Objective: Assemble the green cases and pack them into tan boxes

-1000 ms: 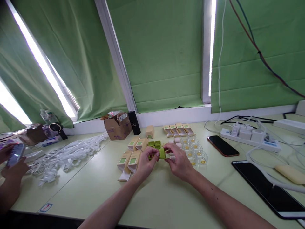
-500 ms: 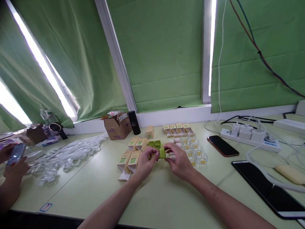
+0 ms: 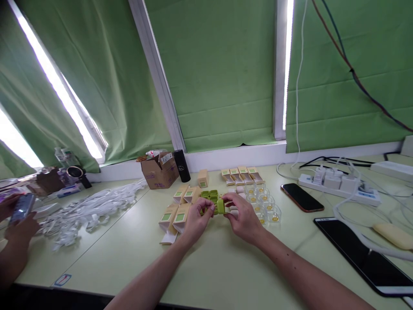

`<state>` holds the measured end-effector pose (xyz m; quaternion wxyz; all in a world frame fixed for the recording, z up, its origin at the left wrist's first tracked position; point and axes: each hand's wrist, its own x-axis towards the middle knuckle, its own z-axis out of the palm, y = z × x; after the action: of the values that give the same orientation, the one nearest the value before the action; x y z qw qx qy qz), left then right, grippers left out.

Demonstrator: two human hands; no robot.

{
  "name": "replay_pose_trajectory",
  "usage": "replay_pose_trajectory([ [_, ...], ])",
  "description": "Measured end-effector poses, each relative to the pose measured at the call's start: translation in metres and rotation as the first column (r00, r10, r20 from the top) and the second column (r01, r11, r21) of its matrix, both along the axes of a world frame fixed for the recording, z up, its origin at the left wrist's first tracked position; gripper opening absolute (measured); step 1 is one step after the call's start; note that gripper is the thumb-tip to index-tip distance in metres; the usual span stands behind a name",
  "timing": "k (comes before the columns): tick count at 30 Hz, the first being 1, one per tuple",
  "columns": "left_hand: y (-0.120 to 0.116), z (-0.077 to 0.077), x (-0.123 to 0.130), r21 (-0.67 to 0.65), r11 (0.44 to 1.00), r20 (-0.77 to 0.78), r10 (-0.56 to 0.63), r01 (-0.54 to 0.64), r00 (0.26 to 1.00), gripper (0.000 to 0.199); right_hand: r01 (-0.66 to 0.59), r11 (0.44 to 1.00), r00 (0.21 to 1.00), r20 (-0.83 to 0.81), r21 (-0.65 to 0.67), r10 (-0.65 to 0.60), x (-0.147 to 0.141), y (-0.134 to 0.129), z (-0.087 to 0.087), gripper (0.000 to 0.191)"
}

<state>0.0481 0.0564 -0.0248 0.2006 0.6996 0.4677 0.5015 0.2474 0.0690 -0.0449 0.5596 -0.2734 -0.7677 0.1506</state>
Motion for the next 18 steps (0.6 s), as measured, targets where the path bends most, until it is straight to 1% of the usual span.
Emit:
replay_pose_trajectory([
  [6, 0.001, -0.0015, -0.0009, -0.007, 1.0, 0.008, 0.001, -0.001, 1.0, 0.015, -0.01, 1.0, 1.0, -0.012, -0.015, 0.01, 0.0007, 0.0009, -0.0011, 0.038],
  [10, 0.0008, -0.0001, -0.0013, -0.017, 1.0, 0.014, 0.006, -0.006, 1.0, 0.015, -0.011, 0.999, 1.0, -0.015, -0.032, 0.01, 0.0008, 0.0006, -0.0014, 0.041],
  [18, 0.0029, -0.0013, -0.003, -0.048, 0.999, 0.082, 0.024, -0.02, 0.996, 0.017, -0.007, 0.998, 1.0, -0.022, -0.056, 0.006, 0.0013, -0.0004, 0.0012, 0.042],
])
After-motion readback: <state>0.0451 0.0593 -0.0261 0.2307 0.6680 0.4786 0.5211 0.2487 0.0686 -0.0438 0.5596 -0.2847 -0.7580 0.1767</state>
